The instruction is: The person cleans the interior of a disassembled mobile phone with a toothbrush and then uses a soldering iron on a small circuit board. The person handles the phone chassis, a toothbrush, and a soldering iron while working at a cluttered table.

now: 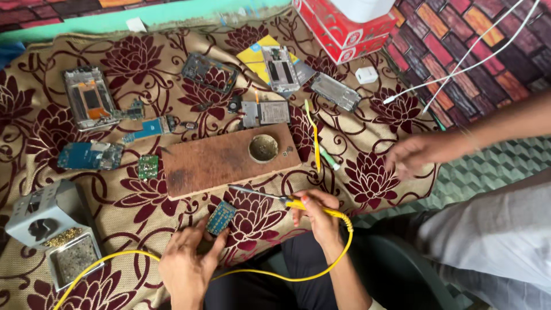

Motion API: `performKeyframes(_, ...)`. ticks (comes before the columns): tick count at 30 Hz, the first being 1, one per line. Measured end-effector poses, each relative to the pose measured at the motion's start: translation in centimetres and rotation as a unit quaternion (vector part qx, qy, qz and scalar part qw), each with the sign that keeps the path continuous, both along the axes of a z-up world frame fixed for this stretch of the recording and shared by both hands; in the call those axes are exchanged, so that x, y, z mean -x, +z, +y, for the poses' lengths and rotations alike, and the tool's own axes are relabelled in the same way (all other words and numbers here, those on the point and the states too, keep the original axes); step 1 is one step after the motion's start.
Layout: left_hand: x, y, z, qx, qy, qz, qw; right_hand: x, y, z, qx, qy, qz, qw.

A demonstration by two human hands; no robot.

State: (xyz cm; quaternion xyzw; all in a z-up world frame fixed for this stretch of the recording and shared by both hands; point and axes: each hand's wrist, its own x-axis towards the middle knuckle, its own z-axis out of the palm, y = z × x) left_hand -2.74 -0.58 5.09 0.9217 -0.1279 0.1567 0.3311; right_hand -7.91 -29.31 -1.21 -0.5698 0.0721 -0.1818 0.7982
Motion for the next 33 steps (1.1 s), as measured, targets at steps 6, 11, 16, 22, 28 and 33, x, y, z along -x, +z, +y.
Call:
performKeyframes(6, 0.1, -0.8, 0.0, -0.001, 0.006, 0.018, 1.0, -0.8, 2.6, 6.5, -0.011, 0.076, -0.057, 0.995)
performKeyframes(11, 0.1, -1.8, 0.7, -0.043, -0.011, -0.002, 0.999, -2.1, 4.7, 11.9, -0.059, 0.187, -0.076, 0.978)
performKeyframes(16, 0.2, -1.4, 0.9, -0.007, -0.028, -0.024, 0.999, -2.5, 4.6, 12.7, -0.034, 0.19, -0.085, 0.978)
performKeyframes(22, 0.2, 0.5, -0.1, 0.004, -0.01, 0.006, 1.0, -4.4, 3.1, 9.1, 0.068, 0.116, -0.12, 0.984)
performKeyframes(28, 0.2, 1.4, -0.1, 0.021, -0.015, -0.022, 0.999, -5.2, 2.1, 6.5, -0.118, 0.015, -0.114, 0.986)
performKeyframes(33, 0.3, 1.1, 0.0, 0.021, -0.017, -0.009, 1.0, -4.8, 1.8, 6.3, -0.08, 0.023, -0.077, 0.994)
